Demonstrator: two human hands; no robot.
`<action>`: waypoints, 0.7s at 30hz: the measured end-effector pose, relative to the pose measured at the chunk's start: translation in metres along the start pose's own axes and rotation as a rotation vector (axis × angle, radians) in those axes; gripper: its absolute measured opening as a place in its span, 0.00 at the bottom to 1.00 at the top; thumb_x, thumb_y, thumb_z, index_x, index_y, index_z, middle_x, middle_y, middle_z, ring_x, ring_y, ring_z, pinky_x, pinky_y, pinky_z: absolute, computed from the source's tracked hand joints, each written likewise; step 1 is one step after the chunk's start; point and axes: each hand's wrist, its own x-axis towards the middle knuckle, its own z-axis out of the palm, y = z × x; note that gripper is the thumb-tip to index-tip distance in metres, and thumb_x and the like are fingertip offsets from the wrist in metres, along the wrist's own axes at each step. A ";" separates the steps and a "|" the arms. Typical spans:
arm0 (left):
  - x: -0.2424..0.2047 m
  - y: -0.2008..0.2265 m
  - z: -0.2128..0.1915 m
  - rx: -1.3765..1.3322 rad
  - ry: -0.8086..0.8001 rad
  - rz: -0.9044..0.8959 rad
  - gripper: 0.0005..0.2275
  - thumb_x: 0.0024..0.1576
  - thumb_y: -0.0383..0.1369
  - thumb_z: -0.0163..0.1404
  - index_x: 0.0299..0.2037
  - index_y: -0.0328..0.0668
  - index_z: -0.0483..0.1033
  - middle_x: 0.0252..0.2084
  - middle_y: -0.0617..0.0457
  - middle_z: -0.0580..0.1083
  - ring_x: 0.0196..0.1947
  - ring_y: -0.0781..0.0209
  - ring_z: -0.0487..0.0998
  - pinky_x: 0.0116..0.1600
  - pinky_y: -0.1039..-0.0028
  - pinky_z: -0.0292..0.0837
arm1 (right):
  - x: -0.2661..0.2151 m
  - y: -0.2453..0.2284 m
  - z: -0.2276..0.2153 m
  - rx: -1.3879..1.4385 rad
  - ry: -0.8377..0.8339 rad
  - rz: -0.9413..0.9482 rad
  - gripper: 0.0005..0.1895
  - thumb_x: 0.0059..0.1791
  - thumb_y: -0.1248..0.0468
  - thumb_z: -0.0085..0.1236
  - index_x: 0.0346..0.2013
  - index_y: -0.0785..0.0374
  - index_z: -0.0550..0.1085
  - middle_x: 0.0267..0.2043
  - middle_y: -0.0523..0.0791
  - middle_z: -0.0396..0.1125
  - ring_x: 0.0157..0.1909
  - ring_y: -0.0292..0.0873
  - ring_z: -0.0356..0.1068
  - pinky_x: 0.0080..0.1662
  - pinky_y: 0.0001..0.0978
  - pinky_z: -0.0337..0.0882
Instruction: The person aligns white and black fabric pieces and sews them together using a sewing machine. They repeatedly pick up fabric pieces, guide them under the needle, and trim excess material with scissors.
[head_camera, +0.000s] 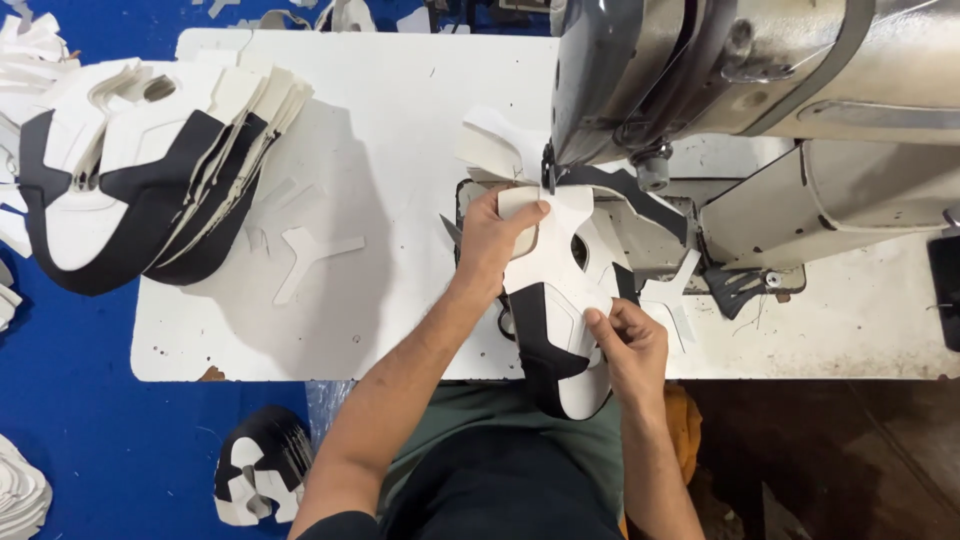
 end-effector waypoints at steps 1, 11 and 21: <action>-0.001 -0.001 0.000 0.002 -0.001 0.006 0.09 0.52 0.25 0.59 0.41 0.28 0.79 0.35 0.49 0.80 0.30 0.64 0.81 0.36 0.74 0.77 | 0.000 -0.002 0.000 0.003 -0.002 -0.006 0.09 0.51 0.63 0.64 0.37 0.69 0.79 0.24 0.36 0.68 0.24 0.25 0.57 0.28 0.19 0.54; 0.000 0.007 0.006 0.028 -0.022 0.071 0.07 0.55 0.25 0.58 0.42 0.30 0.79 0.35 0.51 0.79 0.32 0.68 0.79 0.37 0.76 0.75 | 0.013 -0.017 -0.002 -0.095 0.009 -0.006 0.12 0.49 0.61 0.66 0.30 0.68 0.78 0.21 0.35 0.64 0.23 0.26 0.53 0.26 0.21 0.49; -0.051 0.002 0.013 0.395 0.041 0.345 0.14 0.62 0.31 0.53 0.54 0.30 0.72 0.45 0.52 0.78 0.42 0.70 0.78 0.45 0.77 0.76 | 0.015 -0.030 0.001 -0.160 -0.026 -0.033 0.12 0.51 0.61 0.65 0.28 0.66 0.77 0.21 0.35 0.64 0.23 0.26 0.54 0.27 0.22 0.51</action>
